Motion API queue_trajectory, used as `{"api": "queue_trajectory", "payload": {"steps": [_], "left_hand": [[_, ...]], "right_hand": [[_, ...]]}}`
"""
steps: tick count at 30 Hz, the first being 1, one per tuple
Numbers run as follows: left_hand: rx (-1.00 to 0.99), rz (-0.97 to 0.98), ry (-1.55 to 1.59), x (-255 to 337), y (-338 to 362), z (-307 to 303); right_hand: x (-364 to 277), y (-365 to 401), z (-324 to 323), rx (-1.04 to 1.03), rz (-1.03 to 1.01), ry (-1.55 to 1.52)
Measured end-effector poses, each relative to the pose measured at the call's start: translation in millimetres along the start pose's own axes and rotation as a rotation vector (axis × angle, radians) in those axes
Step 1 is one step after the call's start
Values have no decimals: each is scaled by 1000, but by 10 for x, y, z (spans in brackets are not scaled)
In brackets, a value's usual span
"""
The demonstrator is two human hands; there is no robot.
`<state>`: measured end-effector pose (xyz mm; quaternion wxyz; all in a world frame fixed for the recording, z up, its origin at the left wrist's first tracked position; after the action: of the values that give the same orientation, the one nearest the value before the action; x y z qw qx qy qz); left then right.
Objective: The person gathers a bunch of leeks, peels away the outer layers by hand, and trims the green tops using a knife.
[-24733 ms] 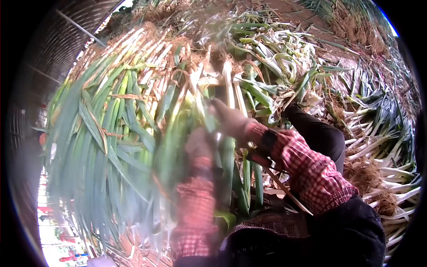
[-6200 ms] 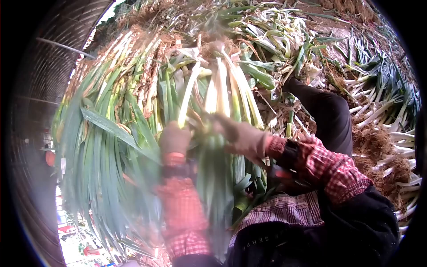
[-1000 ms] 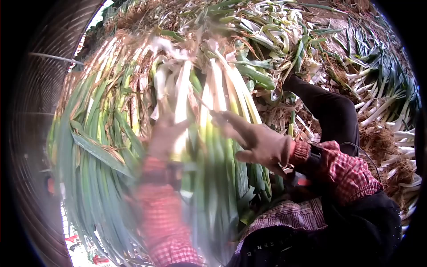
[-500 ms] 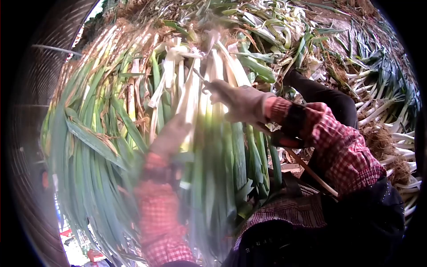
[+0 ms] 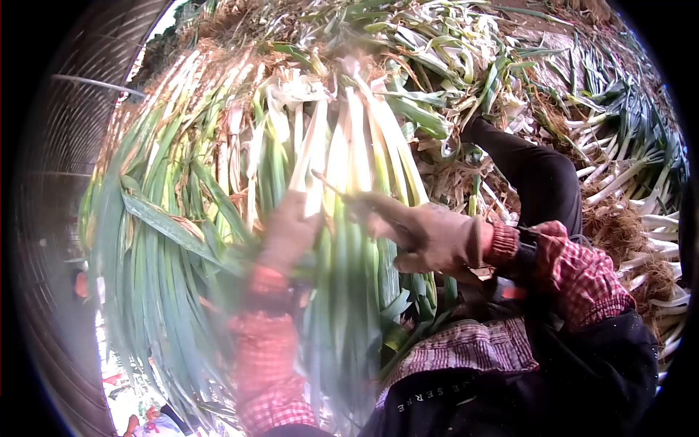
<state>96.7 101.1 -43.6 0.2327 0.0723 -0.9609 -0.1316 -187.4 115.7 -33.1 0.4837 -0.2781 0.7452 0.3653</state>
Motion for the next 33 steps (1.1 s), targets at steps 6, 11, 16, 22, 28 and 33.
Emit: {"api": "queue_trajectory", "payload": {"steps": [6, 11, 16, 22, 28, 33], "left_hand": [[-279, -4, 146, -148, -212, -22], [369, 45, -337, -168, -414, -55], [265, -44, -472, -34, -596, -71], [45, -62, -459, 214, -638, -163], [-171, 78, -361, 129, -589, -59], [-190, 247, -179, 192, -245, 94]], "right_hand": [[57, -597, -36, -78, 35, 312], [86, -1132, -284, 9, 97, 441], [270, -1553, -650, 244, 242, 347], [471, -1364, -628, 240, 182, 202], [210, -708, -487, 97, 102, 115], [422, -618, -490, 134, 11, 260]]}}
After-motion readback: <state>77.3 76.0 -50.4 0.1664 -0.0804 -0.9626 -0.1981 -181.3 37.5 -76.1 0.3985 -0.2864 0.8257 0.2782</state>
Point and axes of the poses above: each hand's wrist, its own y-axis away from the middle knuckle, its own z-axis out of the palm, x = y × z, the point moved 3 cm from there along -y, towards the middle knuckle, and after that the axes turned 2 degrees about z, right-handed, at the moved point
